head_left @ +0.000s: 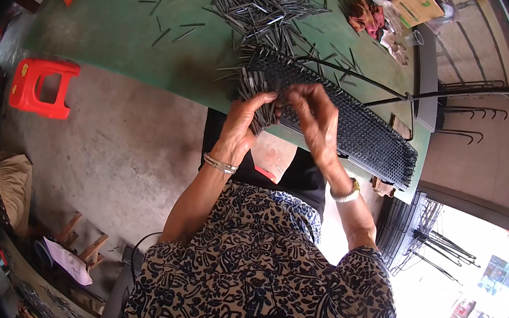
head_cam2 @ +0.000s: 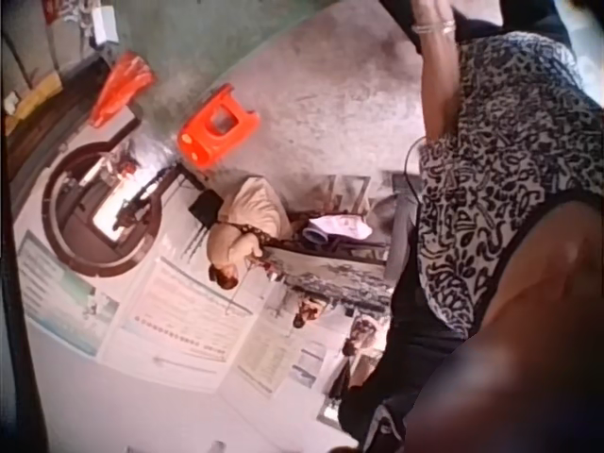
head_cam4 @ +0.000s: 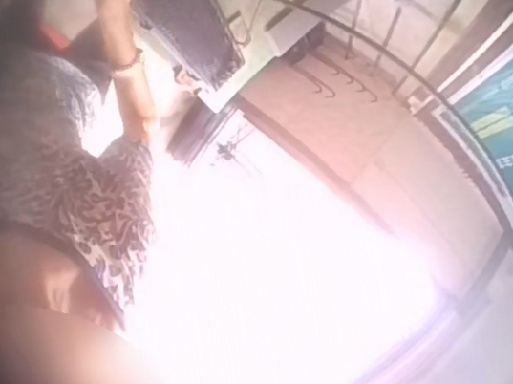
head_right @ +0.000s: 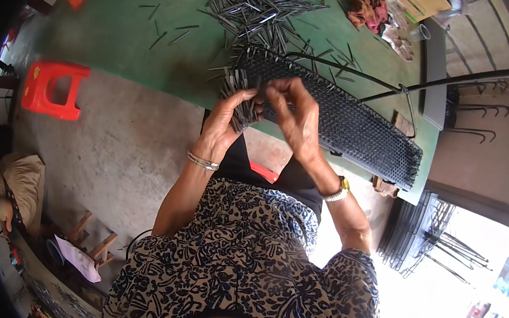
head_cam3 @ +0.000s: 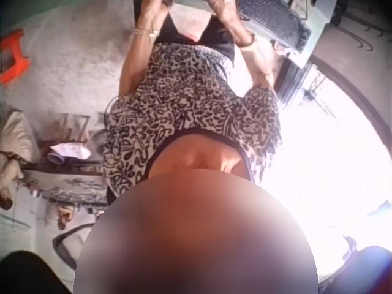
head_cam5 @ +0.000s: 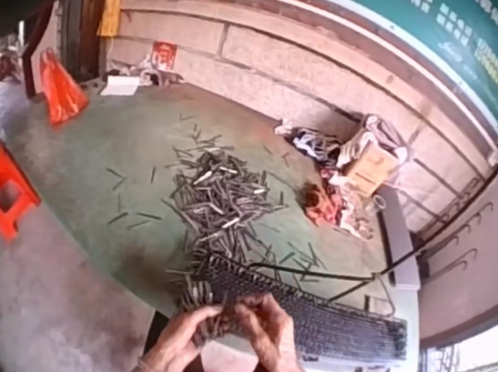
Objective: The person is manually inserting individual metal pins into a mesh grid on a workbench.
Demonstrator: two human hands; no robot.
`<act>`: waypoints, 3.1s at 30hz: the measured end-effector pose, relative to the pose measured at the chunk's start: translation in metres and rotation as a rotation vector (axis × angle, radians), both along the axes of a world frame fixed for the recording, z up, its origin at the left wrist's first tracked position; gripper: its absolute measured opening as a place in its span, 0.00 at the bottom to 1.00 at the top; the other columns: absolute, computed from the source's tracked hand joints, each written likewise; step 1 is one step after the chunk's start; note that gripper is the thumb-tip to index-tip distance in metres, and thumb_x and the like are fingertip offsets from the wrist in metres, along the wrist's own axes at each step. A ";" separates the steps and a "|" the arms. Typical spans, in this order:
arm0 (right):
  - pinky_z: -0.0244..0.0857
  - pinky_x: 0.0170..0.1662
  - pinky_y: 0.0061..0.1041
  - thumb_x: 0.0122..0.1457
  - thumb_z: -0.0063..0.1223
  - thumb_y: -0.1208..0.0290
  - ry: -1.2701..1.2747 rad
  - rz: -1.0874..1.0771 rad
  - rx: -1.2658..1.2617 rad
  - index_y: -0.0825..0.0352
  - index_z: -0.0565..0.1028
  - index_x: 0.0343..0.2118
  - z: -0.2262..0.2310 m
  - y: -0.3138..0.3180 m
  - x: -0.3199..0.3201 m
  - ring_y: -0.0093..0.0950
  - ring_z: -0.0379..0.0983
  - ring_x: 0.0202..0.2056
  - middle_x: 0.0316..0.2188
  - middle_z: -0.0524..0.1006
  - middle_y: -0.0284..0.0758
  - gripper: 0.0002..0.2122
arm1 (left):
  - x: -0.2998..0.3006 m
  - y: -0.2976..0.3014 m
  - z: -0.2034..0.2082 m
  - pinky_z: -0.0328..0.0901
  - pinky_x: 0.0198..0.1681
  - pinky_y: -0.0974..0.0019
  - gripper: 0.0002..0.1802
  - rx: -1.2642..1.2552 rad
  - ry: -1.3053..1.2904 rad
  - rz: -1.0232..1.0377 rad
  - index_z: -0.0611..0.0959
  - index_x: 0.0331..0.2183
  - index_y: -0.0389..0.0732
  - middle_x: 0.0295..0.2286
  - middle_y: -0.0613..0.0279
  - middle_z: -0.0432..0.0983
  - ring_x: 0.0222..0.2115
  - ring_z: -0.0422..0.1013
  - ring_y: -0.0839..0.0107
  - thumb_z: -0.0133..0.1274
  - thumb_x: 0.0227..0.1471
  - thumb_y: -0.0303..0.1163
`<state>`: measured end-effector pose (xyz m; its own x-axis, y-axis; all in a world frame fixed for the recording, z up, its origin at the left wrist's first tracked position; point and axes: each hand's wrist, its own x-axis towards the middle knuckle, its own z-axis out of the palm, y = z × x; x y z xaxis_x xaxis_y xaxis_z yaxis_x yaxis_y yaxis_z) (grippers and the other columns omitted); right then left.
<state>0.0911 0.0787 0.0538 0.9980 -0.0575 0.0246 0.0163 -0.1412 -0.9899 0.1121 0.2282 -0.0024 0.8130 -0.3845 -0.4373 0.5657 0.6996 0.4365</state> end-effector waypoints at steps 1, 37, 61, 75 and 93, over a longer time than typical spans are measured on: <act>0.65 0.38 0.21 0.61 0.52 0.69 0.144 0.031 0.076 0.72 0.75 0.38 0.023 0.006 0.007 0.20 0.71 0.33 0.32 0.77 0.33 0.10 | -0.003 0.000 0.002 0.71 0.29 0.68 0.08 0.062 -0.049 -0.019 0.81 0.34 0.37 0.28 0.62 0.77 0.26 0.74 0.72 0.57 0.51 0.31; 0.69 0.28 0.29 0.57 0.50 0.79 -0.367 -0.054 -0.554 0.71 0.71 0.34 -0.032 0.004 0.096 0.32 0.78 0.25 0.25 0.77 0.42 0.03 | -0.018 0.004 0.015 0.71 0.29 0.65 0.11 -0.028 0.102 -0.059 0.81 0.38 0.38 0.29 0.55 0.79 0.27 0.75 0.69 0.56 0.52 0.32; 0.67 0.33 0.27 0.57 0.58 0.66 0.106 0.264 -0.411 0.68 0.77 0.36 -0.002 -0.014 0.064 0.25 0.74 0.28 0.27 0.75 0.33 0.11 | -0.023 -0.001 0.018 0.67 0.24 0.69 0.08 0.115 0.046 0.013 0.80 0.32 0.39 0.26 0.58 0.80 0.25 0.76 0.71 0.59 0.48 0.31; 0.66 0.28 0.20 0.58 0.51 0.75 0.101 0.183 -0.260 0.71 0.74 0.34 0.007 -0.019 0.045 0.20 0.72 0.23 0.21 0.75 0.32 0.05 | -0.022 -0.005 0.017 0.68 0.25 0.69 0.10 0.211 0.022 -0.036 0.81 0.34 0.37 0.29 0.56 0.81 0.27 0.78 0.69 0.57 0.49 0.31; 0.69 0.33 0.35 0.54 0.57 0.70 -0.387 -0.075 -0.942 0.60 0.76 0.33 -0.036 -0.009 0.080 0.39 0.75 0.31 0.33 0.73 0.38 0.05 | -0.021 -0.008 0.015 0.66 0.23 0.70 0.12 0.227 -0.014 -0.123 0.82 0.37 0.36 0.25 0.59 0.78 0.23 0.72 0.74 0.55 0.53 0.34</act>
<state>0.1710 0.0695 0.0178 0.9067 0.0901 0.4121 0.2708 -0.8733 -0.4050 0.0914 0.2200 0.0129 0.7728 -0.3741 -0.5126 0.6331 0.5096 0.5826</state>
